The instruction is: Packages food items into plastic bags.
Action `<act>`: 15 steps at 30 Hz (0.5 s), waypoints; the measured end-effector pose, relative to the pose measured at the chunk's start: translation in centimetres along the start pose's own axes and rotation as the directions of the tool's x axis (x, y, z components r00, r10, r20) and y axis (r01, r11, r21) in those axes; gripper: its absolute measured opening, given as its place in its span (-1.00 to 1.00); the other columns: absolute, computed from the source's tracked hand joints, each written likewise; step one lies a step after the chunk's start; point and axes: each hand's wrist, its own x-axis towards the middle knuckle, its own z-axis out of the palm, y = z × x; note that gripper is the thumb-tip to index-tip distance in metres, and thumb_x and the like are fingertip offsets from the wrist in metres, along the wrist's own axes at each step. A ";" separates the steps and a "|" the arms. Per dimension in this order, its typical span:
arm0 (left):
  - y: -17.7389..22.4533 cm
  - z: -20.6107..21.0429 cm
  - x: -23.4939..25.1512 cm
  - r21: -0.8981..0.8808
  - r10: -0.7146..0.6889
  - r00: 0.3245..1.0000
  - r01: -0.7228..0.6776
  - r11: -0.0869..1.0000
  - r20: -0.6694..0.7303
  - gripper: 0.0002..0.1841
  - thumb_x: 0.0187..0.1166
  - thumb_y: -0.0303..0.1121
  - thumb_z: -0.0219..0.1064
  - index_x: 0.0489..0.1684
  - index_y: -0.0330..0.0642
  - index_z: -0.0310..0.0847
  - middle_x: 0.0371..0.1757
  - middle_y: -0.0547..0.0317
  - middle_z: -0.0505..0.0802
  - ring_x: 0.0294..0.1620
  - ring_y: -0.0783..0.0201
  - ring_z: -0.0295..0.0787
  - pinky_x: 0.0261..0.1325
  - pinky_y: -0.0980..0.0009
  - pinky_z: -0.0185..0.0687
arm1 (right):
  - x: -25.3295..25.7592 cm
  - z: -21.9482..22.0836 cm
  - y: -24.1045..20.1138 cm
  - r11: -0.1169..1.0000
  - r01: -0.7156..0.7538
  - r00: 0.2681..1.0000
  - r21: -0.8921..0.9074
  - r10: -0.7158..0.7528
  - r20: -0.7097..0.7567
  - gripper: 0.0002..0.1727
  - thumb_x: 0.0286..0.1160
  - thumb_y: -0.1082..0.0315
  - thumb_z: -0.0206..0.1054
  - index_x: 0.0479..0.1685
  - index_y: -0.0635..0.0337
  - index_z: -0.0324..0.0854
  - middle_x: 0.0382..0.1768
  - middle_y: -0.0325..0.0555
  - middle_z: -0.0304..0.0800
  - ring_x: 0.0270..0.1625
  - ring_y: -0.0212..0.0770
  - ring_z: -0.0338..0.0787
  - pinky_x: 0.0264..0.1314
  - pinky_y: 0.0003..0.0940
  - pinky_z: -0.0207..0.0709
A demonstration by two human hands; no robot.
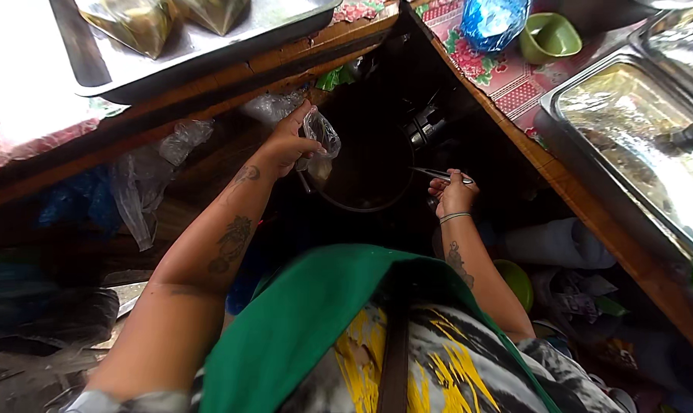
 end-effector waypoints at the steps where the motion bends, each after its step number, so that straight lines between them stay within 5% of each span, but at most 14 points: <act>1: 0.0 -0.1 0.0 0.002 -0.002 1.000 0.002 1.000 -0.001 0.12 0.25 -0.78 0.42 0.94 0.00 -0.13 0.86 0.17 0.25 0.11 0.24 0.74 -0.22 0.39 0.69 | -0.1 -0.2 0.2 0.998 0.045 0.999 -0.049 -0.044 0.020 -0.60 0.96 0.16 -0.10 0.40 0.30 0.39 -0.40 -0.12 0.74 -0.53 -0.29 0.82 -0.40 -0.40 0.78; 5: -0.1 -0.2 0.1 0.000 -0.004 1.000 0.004 1.000 -0.003 0.14 0.24 -0.79 0.43 0.94 0.01 -0.14 0.85 0.13 0.27 0.05 0.25 0.76 -0.26 0.42 0.70 | -0.2 0.4 0.8 0.971 0.144 0.989 -0.191 -0.136 0.052 -0.61 0.93 0.19 -0.01 0.36 0.35 0.44 -0.47 -0.10 0.72 -0.61 -0.32 0.78 -0.48 -0.42 0.75; 15: 0.5 -0.2 -0.3 -0.018 0.004 1.000 -0.004 1.000 -0.003 0.14 0.23 -0.80 0.42 0.94 0.03 -0.12 0.83 0.14 0.30 0.01 0.26 0.76 -0.29 0.42 0.68 | -1.7 -0.3 -2.5 0.996 -0.035 0.999 -0.079 0.037 0.028 -0.65 0.95 0.17 -0.06 0.20 0.28 0.48 -0.51 -0.17 0.73 -0.61 -0.31 0.78 -0.53 -0.42 0.74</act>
